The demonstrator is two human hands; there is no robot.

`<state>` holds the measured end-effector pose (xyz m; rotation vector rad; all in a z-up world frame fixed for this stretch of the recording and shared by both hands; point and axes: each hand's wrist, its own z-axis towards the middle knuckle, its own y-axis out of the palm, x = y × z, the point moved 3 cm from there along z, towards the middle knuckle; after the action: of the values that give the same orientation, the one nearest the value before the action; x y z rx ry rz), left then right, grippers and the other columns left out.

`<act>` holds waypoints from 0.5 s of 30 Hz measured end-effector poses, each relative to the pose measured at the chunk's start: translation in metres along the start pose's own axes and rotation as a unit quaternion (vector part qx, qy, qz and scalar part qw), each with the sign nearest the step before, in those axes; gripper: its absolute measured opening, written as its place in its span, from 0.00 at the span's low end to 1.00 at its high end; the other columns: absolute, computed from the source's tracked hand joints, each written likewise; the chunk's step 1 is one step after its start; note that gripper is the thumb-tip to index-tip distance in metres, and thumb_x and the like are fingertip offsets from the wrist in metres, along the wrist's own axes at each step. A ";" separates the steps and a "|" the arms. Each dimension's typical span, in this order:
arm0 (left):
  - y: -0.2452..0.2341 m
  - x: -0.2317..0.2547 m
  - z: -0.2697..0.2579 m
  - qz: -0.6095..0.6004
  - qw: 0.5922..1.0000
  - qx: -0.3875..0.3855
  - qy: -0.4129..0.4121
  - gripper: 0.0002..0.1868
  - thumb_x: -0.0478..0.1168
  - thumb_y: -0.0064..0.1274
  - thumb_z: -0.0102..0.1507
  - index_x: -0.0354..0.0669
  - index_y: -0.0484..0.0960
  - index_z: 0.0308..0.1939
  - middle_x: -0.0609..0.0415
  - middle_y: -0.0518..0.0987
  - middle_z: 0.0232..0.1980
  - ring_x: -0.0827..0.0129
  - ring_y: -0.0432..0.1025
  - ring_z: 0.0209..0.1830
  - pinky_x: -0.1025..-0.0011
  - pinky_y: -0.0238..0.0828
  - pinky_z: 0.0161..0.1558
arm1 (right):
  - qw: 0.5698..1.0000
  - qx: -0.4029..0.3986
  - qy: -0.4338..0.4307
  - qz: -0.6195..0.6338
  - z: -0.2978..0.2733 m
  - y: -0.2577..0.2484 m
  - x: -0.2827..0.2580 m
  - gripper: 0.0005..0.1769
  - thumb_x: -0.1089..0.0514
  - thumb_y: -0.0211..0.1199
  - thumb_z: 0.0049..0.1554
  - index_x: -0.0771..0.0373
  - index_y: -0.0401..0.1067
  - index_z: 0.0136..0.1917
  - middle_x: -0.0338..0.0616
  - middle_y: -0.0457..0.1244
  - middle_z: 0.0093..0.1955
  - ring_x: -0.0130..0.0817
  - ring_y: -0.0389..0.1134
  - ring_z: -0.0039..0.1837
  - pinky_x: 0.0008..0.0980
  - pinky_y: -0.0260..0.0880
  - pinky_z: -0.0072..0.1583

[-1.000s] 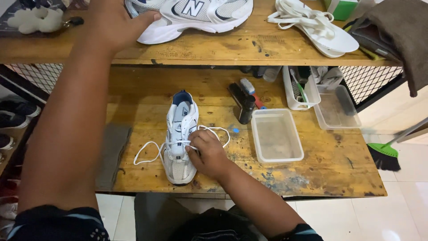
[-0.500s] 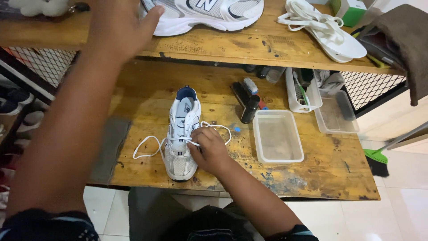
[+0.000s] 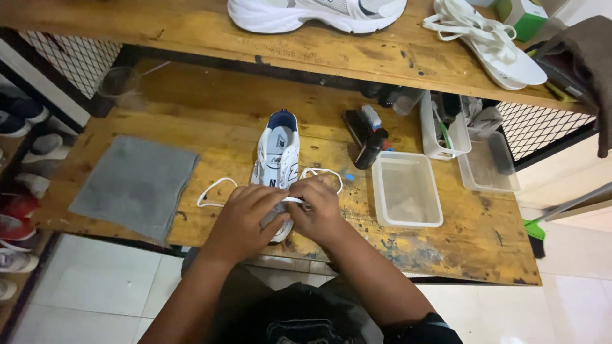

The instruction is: Unlacing a sneaker and removing the insole to prepare it for cleaning

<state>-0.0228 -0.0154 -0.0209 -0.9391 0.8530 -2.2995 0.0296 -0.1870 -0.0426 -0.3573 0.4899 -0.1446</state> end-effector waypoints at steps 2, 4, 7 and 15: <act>0.001 0.000 -0.012 0.001 1.000 0.006 -0.026 0.20 0.47 0.55 0.66 0.53 0.80 0.61 0.57 0.82 0.51 0.58 0.78 0.53 0.56 0.68 0.53 | 1.000 0.000 -0.006 -0.008 -0.003 0.001 -0.002 0.04 0.63 0.67 0.55 0.55 0.75 0.42 0.37 0.69 0.40 0.42 0.73 0.42 0.39 0.68 0.51; -0.001 -0.002 -0.024 0.025 0.997 0.076 -0.011 0.11 0.43 0.55 0.67 0.55 0.85 0.52 0.63 0.82 0.37 0.65 0.79 0.40 0.66 0.70 0.45 | 0.994 0.010 -0.107 -0.014 -0.008 0.004 -0.006 0.02 0.60 0.68 0.57 0.57 0.76 0.42 0.43 0.68 0.37 0.45 0.68 0.35 0.42 0.69 0.44; -0.017 0.000 -0.033 -0.003 0.996 0.065 -0.057 0.06 0.44 0.55 0.67 0.54 0.86 0.45 0.57 0.82 0.31 0.60 0.80 0.35 0.62 0.74 0.40 | 0.990 -0.005 -0.144 -0.010 -0.010 0.004 -0.015 0.06 0.56 0.68 0.58 0.59 0.76 0.44 0.45 0.67 0.36 0.47 0.66 0.32 0.43 0.70 0.41; -0.089 0.013 -0.076 -0.302 0.795 -0.358 -0.385 0.19 0.49 0.39 0.71 0.47 0.86 0.41 0.58 0.85 0.20 0.73 0.77 0.18 0.75 0.75 0.27 | 0.969 -0.092 -0.215 -0.083 -0.005 -0.001 -0.024 0.10 0.54 0.58 0.65 0.63 0.70 0.47 0.42 0.64 0.38 0.33 0.62 0.35 0.34 0.60 0.40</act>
<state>-0.1066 0.0632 0.0054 -2.5639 1.1418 -1.6437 0.0064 -0.1845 -0.0362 -0.5951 0.0411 -0.1791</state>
